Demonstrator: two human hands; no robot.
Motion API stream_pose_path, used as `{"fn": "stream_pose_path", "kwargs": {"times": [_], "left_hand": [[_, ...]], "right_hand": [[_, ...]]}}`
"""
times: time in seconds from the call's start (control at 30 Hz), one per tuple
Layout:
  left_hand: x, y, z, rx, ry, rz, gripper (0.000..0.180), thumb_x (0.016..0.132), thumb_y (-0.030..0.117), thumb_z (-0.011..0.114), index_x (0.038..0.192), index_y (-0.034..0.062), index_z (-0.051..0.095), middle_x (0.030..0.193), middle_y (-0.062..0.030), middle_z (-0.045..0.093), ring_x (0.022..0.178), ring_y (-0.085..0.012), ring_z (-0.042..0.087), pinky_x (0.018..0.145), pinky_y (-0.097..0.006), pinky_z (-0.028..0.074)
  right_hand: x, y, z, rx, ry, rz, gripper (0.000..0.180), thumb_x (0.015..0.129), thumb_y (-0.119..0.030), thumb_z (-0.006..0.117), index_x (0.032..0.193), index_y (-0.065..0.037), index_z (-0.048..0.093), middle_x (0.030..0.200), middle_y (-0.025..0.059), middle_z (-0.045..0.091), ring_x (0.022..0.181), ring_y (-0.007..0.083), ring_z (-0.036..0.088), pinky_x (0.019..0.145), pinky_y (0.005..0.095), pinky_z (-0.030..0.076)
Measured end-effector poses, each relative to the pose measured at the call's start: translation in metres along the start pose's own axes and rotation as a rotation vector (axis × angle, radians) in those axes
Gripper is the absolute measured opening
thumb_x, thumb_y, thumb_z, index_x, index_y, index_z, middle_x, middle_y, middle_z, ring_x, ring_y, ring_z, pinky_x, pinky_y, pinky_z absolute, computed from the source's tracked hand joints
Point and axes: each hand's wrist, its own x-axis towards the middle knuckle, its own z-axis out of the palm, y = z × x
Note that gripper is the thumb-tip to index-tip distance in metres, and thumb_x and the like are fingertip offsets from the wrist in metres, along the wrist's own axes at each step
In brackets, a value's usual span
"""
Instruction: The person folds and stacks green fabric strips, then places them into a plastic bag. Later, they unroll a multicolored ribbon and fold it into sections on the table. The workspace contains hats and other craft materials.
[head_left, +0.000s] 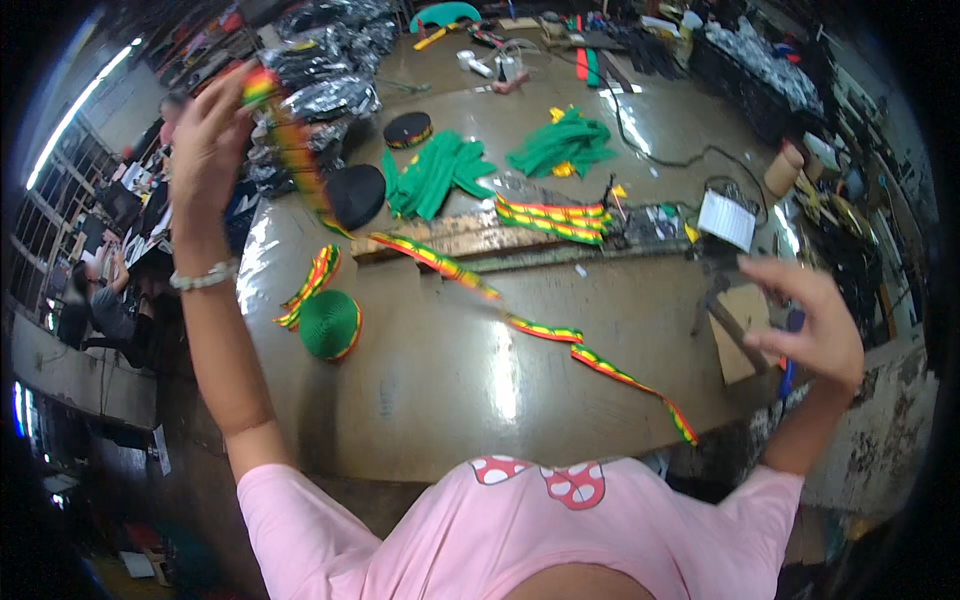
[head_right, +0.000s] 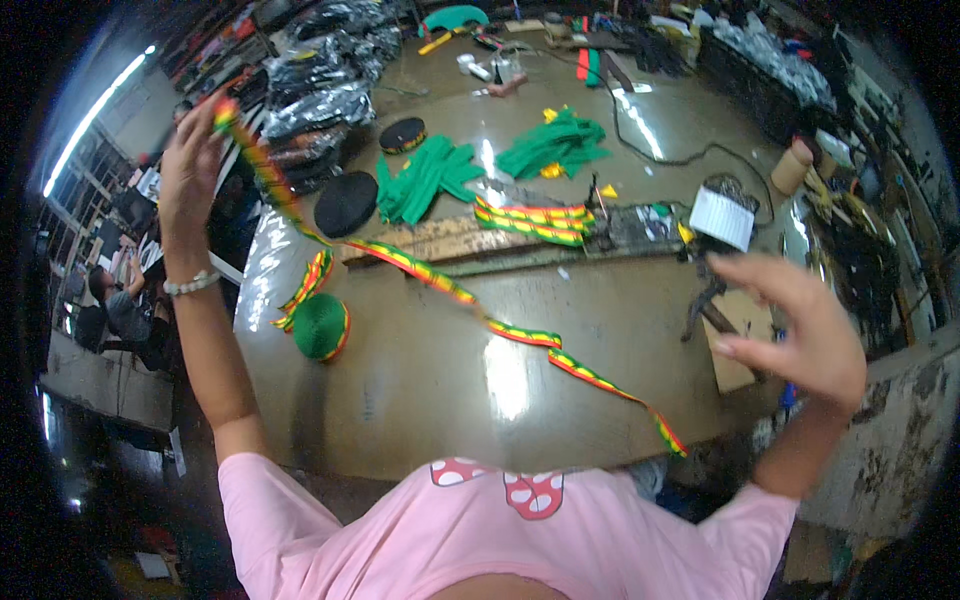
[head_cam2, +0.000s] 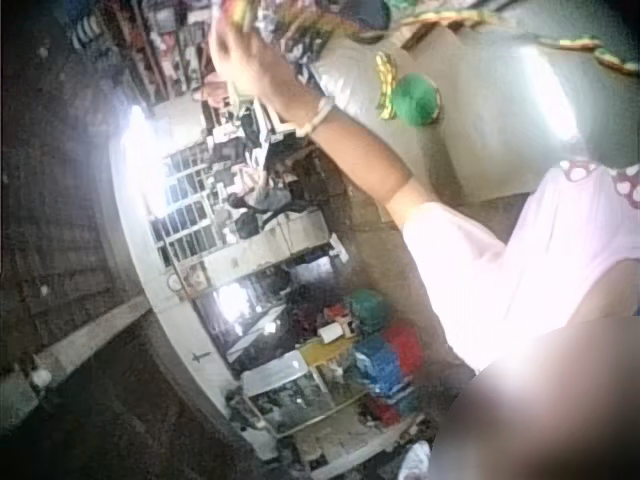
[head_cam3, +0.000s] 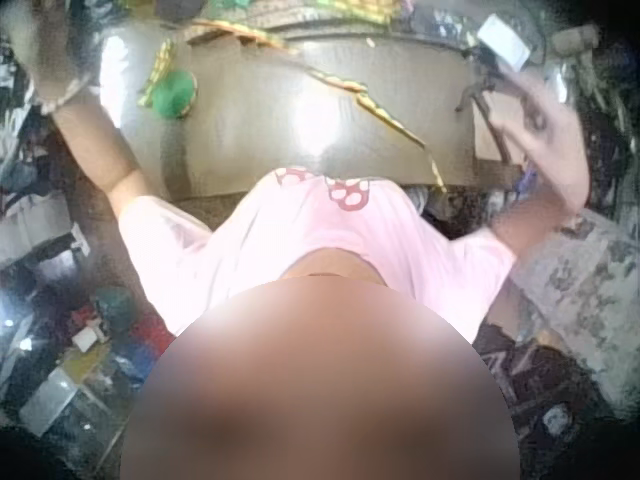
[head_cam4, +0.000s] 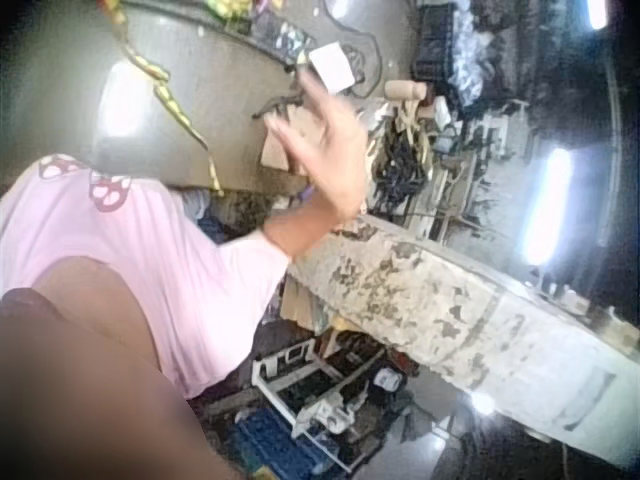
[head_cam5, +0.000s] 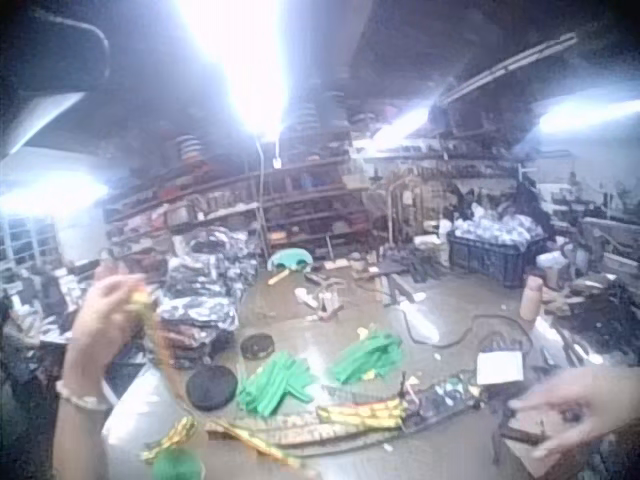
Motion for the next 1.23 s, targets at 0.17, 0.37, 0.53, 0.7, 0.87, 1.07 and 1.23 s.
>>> {"fn": "stream_pose_path", "kwargs": {"times": [0.17, 0.37, 0.53, 0.7, 0.87, 1.07, 1.23], "left_hand": [[-0.044, 0.061, 0.209, 0.019, -0.61, 0.275, 0.022, 0.083, 0.023, 0.067, 0.087, 0.0012, 0.068, 0.081, -0.004, 0.065, 0.066, -0.0079, 0.059, 0.053, -0.019, 0.046], [0.007, 0.023, 0.224, 0.159, -0.31, 0.289, 0.021, 0.084, 0.022, 0.066, 0.087, 0.001, 0.067, 0.075, -0.0061, 0.065, 0.063, -0.009, 0.058, 0.055, -0.019, 0.045], [-0.023, -0.157, 0.225, 0.094, -0.161, -0.183, 0.036, 0.077, 0.037, 0.073, 0.073, 0.0012, 0.067, 0.063, -0.001, 0.061, 0.057, -0.0053, 0.049, 0.051, -0.02, 0.038], [-0.067, -0.239, 0.258, 0.66, -0.092, -0.204, 0.043, 0.073, 0.05, 0.07, 0.069, 0.007, 0.066, 0.059, -0.0032, 0.06, 0.058, -0.0148, 0.056, 0.059, -0.035, 0.034], [-0.076, -0.246, 0.265, 0.746, -0.053, -0.287, 0.035, 0.069, 0.046, 0.071, 0.066, 0.0109, 0.065, 0.069, -0.0052, 0.064, 0.078, -0.0236, 0.058, 0.072, -0.042, 0.028], [-0.074, -0.241, 0.263, 0.758, -0.076, -0.456, 0.046, 0.067, 0.053, 0.07, 0.069, 0.0082, 0.059, 0.075, -0.0117, 0.065, 0.072, -0.029, 0.06, 0.077, -0.045, 0.031], [-0.075, -0.25, 0.262, 0.819, -0.075, -0.458, 0.054, 0.068, 0.057, 0.068, 0.087, 0.0081, 0.057, 0.08, -0.0089, 0.067, 0.079, -0.0285, 0.062, 0.078, -0.047, 0.034]], "right_hand": [[0.08, -0.061, 0.037, 0.696, 0.482, -0.506, 0.06, 0.087, -0.038, 0.058, 0.13, 0.0, 0.042, 0.115, 0.0149, 0.057, 0.094, 0.0219, 0.061, 0.079, 0.0313, 0.049], [0.097, -0.033, 0.029, 1.123, 0.053, -0.244, 0.032, 0.096, -0.029, 0.047, 0.101, 0.001, 0.058, 0.05, -0.0055, 0.043, 0.029, -0.0031, 0.026, 0.028, 0.012, 0.02], [0.124, 0.04, 0.055, 0.713, -0.035, 0.193, 0.029, 0.09, -0.034, 0.058, 0.085, -0.004, 0.06, 0.052, -0.0069, 0.044, 0.035, -0.0022, 0.031, 0.032, 0.0139, 0.022], [0.157, 0.085, 0.094, 0.66, -0.027, 0.208, 0.029, 0.086, -0.034, 0.064, 0.074, -0.008, 0.059, 0.057, -0.0048, 0.051, 0.044, 0.0019, 0.04, 0.04, 0.0175, 0.031], [0.175, 0.099, 0.102, 0.618, -0.057, 0.233, 0.026, 0.086, -0.031, 0.063, 0.075, -0.007, 0.06, 0.06, -0.0035, 0.054, 0.047, 0.0022, 0.042, 0.042, 0.0185, 0.03], [0.185, 0.104, 0.105, 0.649, -0.03, 0.23, 0.026, 0.085, -0.031, 0.063, 0.078, -0.006, 0.061, 0.062, -0.003, 0.055, 0.045, 0.0015, 0.036, 0.039, 0.0198, 0.025], [0.189, 0.113, 0.107, 0.684, -0.009, 0.237, 0.027, 0.083, -0.033, 0.065, 0.078, -0.007, 0.061, 0.062, -0.003, 0.055, 0.046, 0.0017, 0.037, 0.04, 0.0194, 0.025]]}}
